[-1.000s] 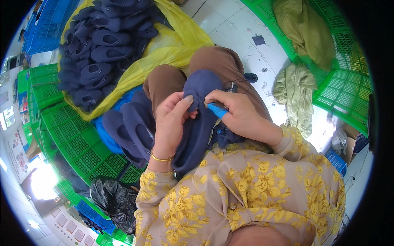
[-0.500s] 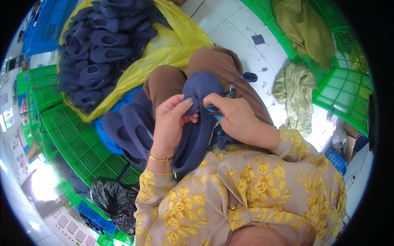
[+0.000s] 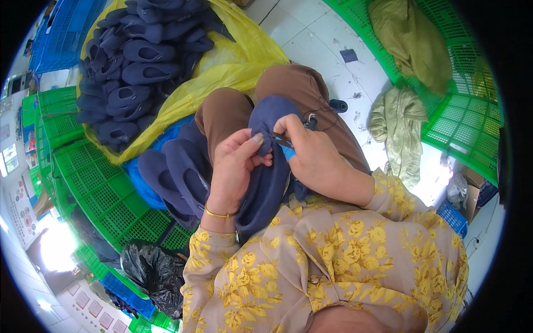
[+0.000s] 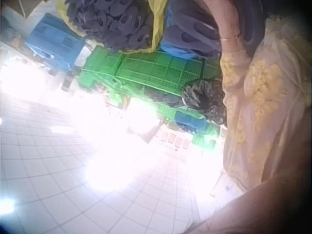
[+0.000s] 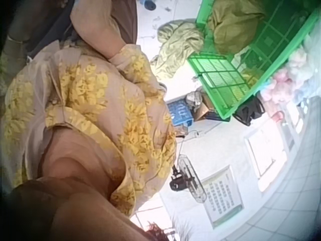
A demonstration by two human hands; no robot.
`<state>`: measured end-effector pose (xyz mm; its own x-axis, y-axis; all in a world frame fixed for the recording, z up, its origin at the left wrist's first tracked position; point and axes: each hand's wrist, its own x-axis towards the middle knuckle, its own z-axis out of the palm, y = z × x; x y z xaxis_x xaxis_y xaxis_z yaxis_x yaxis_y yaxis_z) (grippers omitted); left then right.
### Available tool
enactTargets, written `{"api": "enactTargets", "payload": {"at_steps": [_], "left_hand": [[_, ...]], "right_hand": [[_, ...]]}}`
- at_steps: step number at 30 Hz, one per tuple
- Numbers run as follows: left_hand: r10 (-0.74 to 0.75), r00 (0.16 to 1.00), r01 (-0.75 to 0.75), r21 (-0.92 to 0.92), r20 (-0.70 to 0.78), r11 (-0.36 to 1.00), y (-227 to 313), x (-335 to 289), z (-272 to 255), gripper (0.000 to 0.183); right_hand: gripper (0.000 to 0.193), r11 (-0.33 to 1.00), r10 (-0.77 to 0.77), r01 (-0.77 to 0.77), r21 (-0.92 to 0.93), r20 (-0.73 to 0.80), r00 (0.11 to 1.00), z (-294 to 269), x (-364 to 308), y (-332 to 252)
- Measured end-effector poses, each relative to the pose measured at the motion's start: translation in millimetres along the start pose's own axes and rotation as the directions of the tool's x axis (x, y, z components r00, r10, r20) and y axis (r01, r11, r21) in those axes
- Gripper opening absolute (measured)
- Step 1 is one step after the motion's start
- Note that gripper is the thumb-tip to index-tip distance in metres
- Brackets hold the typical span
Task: The person sits on the floor and uses a blue-handled tool to stitch or attach a small piece of fabric to the upper of a dark blue slip-on shoe. The person repeatedly inserts the tool, pulls the thread, and adjusts the shoe while working on the same unit.
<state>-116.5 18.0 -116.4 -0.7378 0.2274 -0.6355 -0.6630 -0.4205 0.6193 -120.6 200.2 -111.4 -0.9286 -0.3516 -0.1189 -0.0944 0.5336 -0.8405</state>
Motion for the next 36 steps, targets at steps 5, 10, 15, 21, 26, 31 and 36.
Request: {"api": "enactTargets", "payload": {"at_steps": [5, 10, 15, 21, 26, 31, 36], "left_hand": [[0.069, 0.997, -0.069, -0.031, 0.013, 0.997, -5.7, -4.0, 1.6, 0.015], [0.129, 0.992, -0.128, 0.090, -0.006, 0.988, -11.8, -6.1, 0.6, 0.016], [0.219, 0.975, -0.208, 0.219, -0.028, 0.954, -17.4, -6.3, 11.6, 0.013], [0.289, 0.954, -0.254, 0.293, -0.082, 0.922, -22.3, -6.2, 14.2, 0.013], [0.263, 0.957, -0.227, 0.252, -0.118, 0.941, -21.9, -8.9, 12.7, 0.015], [0.263, 0.959, -0.229, 0.259, -0.107, 0.938, -22.9, -10.9, 12.9, 0.015], [0.277, 0.956, -0.245, 0.258, -0.096, 0.935, -26.8, -10.5, 12.0, 0.015]], "right_hand": [[0.033, 0.997, -0.078, 0.078, -0.015, 0.014, 0.997, 3.7, 9.8, -9.1], [0.029, 0.970, -0.119, 0.145, -0.198, 0.138, 0.983, -3.5, 14.0, -6.4], [0.026, 0.873, -0.415, 0.407, -0.270, 0.030, 0.909, -10.7, 15.2, -5.2], [0.023, 0.847, -0.461, 0.514, 0.137, -0.294, 0.838, -6.8, 30.4, -26.0], [0.019, 0.398, 0.089, -0.039, 0.916, 0.004, 0.996, -71.4, 27.3, -15.1], [0.026, 0.350, 0.140, 0.279, 0.894, -0.344, 0.928, -229.0, -14.8, 69.0], [0.024, 0.726, 0.459, 0.372, 0.578, -0.811, 0.364, -407.8, -124.5, 171.8]]}}
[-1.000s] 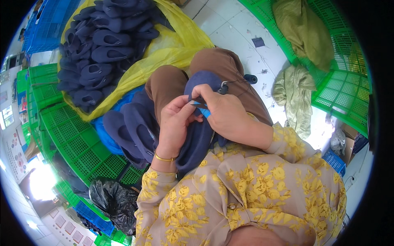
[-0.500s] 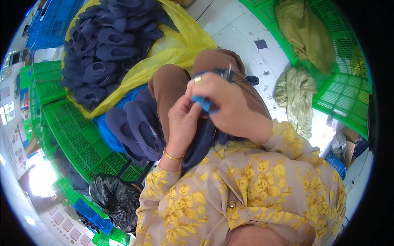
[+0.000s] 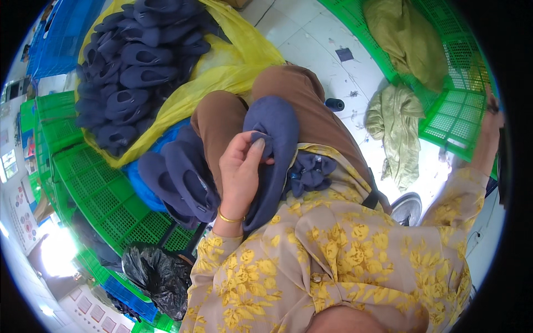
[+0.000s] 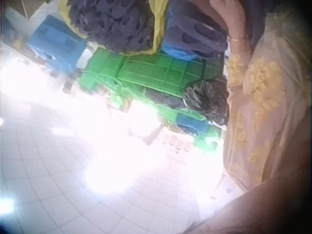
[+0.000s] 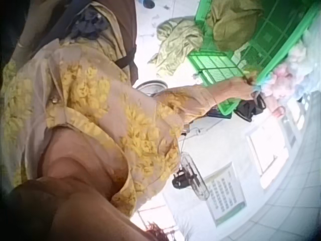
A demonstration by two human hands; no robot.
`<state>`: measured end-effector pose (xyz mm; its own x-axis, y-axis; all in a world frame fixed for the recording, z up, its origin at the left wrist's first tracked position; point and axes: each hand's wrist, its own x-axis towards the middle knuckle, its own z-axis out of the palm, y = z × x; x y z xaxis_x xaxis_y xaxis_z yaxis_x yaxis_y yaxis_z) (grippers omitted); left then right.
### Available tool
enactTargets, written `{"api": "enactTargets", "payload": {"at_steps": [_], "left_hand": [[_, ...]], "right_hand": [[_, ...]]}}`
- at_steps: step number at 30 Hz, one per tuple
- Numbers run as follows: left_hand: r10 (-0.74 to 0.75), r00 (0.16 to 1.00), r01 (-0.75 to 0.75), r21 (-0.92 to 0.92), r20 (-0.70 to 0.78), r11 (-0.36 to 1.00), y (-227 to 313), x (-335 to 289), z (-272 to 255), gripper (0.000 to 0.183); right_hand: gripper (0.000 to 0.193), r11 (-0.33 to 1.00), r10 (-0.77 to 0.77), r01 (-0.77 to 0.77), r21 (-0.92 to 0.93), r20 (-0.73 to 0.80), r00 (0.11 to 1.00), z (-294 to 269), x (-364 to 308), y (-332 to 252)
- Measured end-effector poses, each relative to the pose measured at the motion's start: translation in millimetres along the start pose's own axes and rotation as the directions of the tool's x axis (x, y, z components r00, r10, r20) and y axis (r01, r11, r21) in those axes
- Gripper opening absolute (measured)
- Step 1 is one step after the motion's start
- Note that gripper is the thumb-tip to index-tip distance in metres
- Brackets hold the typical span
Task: The person sits on the floor and uses a blue-handled tool to stitch or attach a small piece of fabric to the upper of a dark blue slip-on shoe. The person repeatedly inserts the tool, pulls the thread, and adjusts the shoe while working on the same unit.
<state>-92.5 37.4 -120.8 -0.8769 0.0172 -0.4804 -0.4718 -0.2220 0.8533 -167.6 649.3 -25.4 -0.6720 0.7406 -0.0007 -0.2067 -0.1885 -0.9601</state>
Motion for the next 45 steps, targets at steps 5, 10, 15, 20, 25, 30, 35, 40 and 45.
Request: {"api": "enactTargets", "payload": {"at_steps": [5, 10, 15, 20, 25, 30, 35, 40, 45], "left_hand": [[-0.012, 1.000, 0.012, -0.019, 0.002, 1.000, 0.9, 0.4, 1.0, 0.014], [0.014, 1.000, -0.013, -0.041, 0.023, 0.999, 2.4, -0.7, -2.0, 0.015], [0.035, 0.999, -0.035, -0.043, 0.017, 0.998, 0.6, -1.8, -1.9, 0.016], [0.071, 0.997, -0.071, 0.013, -0.008, 0.997, 3.8, 0.3, 4.9, 0.015], [0.270, 0.963, -0.209, 0.603, -0.010, 0.770, 8.2, -2.2, 8.4, 0.017], [0.370, 0.929, -0.280, 0.720, 0.036, 0.634, -12.6, 23.3, 19.3, 0.023], [0.515, 0.856, -0.369, 0.743, 0.038, 0.558, -21.0, 4.4, 24.6, 0.015], [0.454, 0.889, -0.383, 0.632, 0.055, 0.674, -24.9, 7.1, 17.9, 0.018], [0.578, 0.815, -0.422, 0.733, 0.048, 0.534, -21.9, 9.3, 24.2, 0.010]], "right_hand": [[0.025, 0.709, -0.294, 0.212, -0.672, -0.009, 0.956, 11.8, -38.7, 29.4], [0.032, 0.773, 0.373, -0.044, -0.632, 0.398, 0.838, 139.3, -215.6, 139.3], [0.015, 0.736, 0.513, 0.415, -0.534, 0.841, 0.173, 227.5, -325.7, 136.1], [0.009, 0.781, 0.548, 0.316, -0.539, 0.834, 0.069, 227.7, -319.5, 134.7], [0.008, 0.889, 0.459, -0.172, -0.425, 0.832, 0.313, 240.9, -335.4, 130.3], [0.024, 0.463, 0.634, -0.886, -0.028, 0.709, 0.309, 249.4, -338.1, 181.7], [0.028, 0.371, 0.810, -0.899, -0.234, 0.555, 0.190, 252.6, -345.7, 152.5], [0.031, 0.348, 0.771, -0.925, -0.154, 0.609, 0.189, 238.7, -341.0, 148.6], [0.027, 0.492, 0.642, -0.863, -0.115, 0.718, 0.271, 231.8, -341.7, 167.9]]}}
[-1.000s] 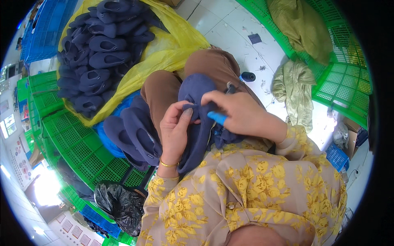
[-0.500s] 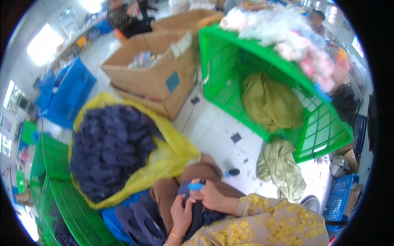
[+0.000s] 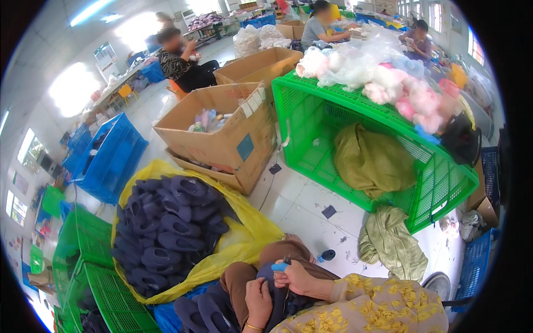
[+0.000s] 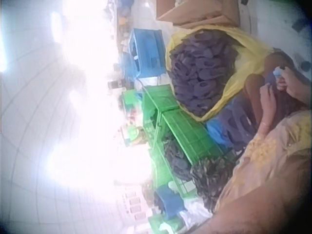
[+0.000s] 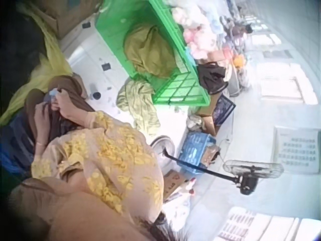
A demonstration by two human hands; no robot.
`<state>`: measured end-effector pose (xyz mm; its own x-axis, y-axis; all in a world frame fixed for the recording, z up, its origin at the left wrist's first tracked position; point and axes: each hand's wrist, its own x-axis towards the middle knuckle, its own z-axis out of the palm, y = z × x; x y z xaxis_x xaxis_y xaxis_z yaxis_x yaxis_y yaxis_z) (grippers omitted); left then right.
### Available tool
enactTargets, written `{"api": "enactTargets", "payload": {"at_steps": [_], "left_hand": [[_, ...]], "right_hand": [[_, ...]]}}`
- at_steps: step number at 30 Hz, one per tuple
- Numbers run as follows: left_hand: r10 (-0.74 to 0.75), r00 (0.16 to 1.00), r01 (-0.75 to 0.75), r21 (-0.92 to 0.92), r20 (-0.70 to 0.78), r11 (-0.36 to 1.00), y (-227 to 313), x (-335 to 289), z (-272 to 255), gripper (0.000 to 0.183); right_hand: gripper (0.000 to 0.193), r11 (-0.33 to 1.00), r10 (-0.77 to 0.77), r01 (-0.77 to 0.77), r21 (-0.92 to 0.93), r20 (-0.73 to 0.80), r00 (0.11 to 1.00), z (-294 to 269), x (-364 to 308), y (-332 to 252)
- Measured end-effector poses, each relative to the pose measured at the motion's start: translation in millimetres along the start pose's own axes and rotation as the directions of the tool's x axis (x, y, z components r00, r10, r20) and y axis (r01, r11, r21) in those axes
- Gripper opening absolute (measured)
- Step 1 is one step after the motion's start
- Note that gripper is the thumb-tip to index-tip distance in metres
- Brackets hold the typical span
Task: The person sits on the floor and uses a blue-handled tool to stitch or attach a small piece of fabric to the upper of a dark blue slip-on shoe. The person repeatedly inserts the tool, pulls the thread, and adjusts the shoe while working on the same unit.
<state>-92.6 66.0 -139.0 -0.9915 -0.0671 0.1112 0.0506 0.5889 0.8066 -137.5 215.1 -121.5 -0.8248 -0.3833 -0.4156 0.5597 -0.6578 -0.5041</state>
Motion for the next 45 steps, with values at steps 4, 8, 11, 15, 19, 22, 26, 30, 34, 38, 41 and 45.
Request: {"api": "enactTargets", "payload": {"at_steps": [4, 8, 11, 15, 19, 22, 26, 30, 34, 38, 41, 45], "left_hand": [[0.054, 0.998, -0.052, 0.080, -0.033, 0.995, -0.7, -1.5, 2.2, 0.011], [0.223, 0.974, -0.225, 0.112, 0.031, 0.968, -1.6, 0.5, -6.9, 0.015], [0.285, 0.957, -0.288, 0.078, 0.050, 0.954, 1.9, 7.5, -13.8, 0.006], [0.114, 0.963, -0.137, 0.079, 0.245, 0.987, 16.3, 21.7, -31.8, 0.027], [0.013, 0.896, -0.014, -0.001, 0.443, 1.000, 20.6, 34.4, -36.9, 0.026], [-0.054, 0.866, 0.035, 0.046, 0.496, 0.998, 9.0, 34.5, -27.9, 0.020], [0.014, 0.916, -0.034, 0.043, 0.401, 0.999, 0.6, 23.3, -28.9, 0.014], [0.004, 0.912, 0.032, -0.082, 0.410, 0.996, 13.7, 24.6, -44.9, 0.009], [-0.124, 0.884, 0.254, -0.240, 0.451, 0.937, 6.1, 20.9, -41.5, 0.009], [-0.190, 0.785, 0.459, -0.347, 0.590, 0.818, 9.0, 24.3, -52.7, 0.002], [-0.201, 0.751, 0.518, -0.373, 0.629, 0.770, 21.3, 28.9, -61.2, 0.004], [-0.201, 0.725, 0.548, -0.374, 0.659, 0.748, 13.2, 32.3, -64.4, 0.004]], "right_hand": [[0.015, 0.687, -0.331, 0.383, -0.617, 0.204, 0.921, 7.4, -12.3, -0.3], [0.011, 0.174, -0.357, 0.608, -0.774, 0.526, 0.772, 20.4, -35.2, -7.6], [0.014, -0.037, -0.331, 0.589, -0.807, 0.566, 0.755, 24.5, -45.5, -9.8], [0.018, -0.286, -0.259, 0.577, -0.765, 0.642, 0.721, 24.2, -53.0, -14.4], [0.020, -0.323, -0.223, 0.648, -0.690, 0.721, 0.656, 21.8, -53.9, -7.6], [0.021, -0.346, -0.110, 0.636, -0.689, 0.704, 0.702, 18.7, -61.1, -4.9], [0.020, -0.260, -0.074, 0.572, -0.778, 0.607, 0.792, 6.4, -63.7, -14.1], [0.023, -0.272, -0.366, 0.047, -0.961, 0.149, 0.918, -27.7, -58.7, -46.3], [0.028, -0.259, -0.511, 0.157, -0.953, 0.273, 0.815, -42.6, -53.6, -58.9], [0.030, 0.153, -0.262, 0.355, -0.922, 0.309, 0.914, -7.9, -36.9, -51.1], [0.035, 0.023, -0.212, 0.519, -0.855, 0.503, 0.838, -18.0, -14.1, -30.2], [0.040, -0.083, -0.048, 0.528, -0.845, 0.533, 0.845, -12.9, -3.7, -26.7]]}}
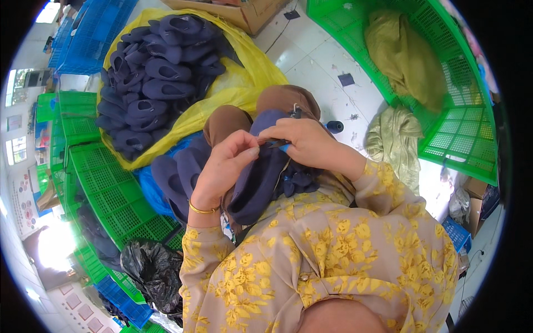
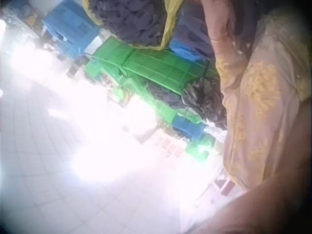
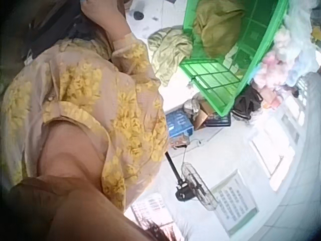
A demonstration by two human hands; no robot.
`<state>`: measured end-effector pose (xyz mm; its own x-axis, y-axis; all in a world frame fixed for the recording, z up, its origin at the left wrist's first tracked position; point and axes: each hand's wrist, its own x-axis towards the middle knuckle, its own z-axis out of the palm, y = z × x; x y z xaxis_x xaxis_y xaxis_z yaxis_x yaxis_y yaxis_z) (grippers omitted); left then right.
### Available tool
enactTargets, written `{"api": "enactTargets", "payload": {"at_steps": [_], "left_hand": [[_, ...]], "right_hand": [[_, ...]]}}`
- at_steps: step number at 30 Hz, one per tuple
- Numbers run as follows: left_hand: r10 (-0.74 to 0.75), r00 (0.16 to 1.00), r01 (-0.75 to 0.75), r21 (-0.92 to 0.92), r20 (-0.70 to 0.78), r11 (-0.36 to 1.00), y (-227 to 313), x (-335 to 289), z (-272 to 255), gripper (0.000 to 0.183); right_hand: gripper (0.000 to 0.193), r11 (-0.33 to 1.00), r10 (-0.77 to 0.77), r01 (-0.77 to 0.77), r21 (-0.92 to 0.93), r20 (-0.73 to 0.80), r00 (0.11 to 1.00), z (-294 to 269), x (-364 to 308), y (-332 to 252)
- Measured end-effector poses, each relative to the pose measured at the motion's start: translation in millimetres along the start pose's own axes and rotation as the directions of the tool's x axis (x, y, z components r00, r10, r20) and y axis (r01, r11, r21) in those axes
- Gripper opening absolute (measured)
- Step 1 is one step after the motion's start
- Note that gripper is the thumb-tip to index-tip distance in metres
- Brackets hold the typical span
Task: The person sits on the floor and uses a blue-handled tool to stitch or attach a small piece of fabric to the upper of a dark blue slip-on shoe. The person repeatedly inserts the tool, pulls the thread, and adjusts the shoe while working on the same unit.
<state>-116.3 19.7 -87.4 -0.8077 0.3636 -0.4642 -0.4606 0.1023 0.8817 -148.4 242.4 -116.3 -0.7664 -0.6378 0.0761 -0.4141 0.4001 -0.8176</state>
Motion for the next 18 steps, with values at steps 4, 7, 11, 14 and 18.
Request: {"api": "enactTargets", "payload": {"at_steps": [4, 7, 11, 14, 18], "left_hand": [[-0.003, 1.000, 0.001, -0.075, -0.023, 0.997, 1.0, 2.3, 0.6, 0.003], [-0.003, 0.998, -0.003, -0.095, -0.064, 0.995, 0.5, 5.7, 7.0, 0.003], [0.022, 0.994, -0.025, -0.023, -0.110, 0.999, -10.2, 10.3, 11.1, 0.003], [0.018, 0.989, -0.019, -0.004, -0.147, 1.000, -18.3, 12.8, 12.6, 0.004], [-0.012, 0.991, -0.005, -0.122, -0.136, 0.992, -19.1, 10.9, 11.4, 0.006]], "right_hand": [[0.032, 0.998, 0.040, -0.046, 0.035, 0.163, 0.986, -9.1, 4.1, -1.1], [0.025, 0.984, 0.014, -0.040, 0.174, 0.148, 0.989, -6.2, 4.8, 8.8], [0.018, 0.992, 0.064, -0.075, 0.099, 0.109, 0.992, -0.5, 3.6, 2.7], [0.018, 0.996, 0.046, -0.045, 0.082, -0.013, 0.999, 7.9, 0.5, -0.2], [0.015, 0.880, 0.159, -0.010, 0.475, -0.273, 0.949, 25.2, -3.7, 11.9]]}}
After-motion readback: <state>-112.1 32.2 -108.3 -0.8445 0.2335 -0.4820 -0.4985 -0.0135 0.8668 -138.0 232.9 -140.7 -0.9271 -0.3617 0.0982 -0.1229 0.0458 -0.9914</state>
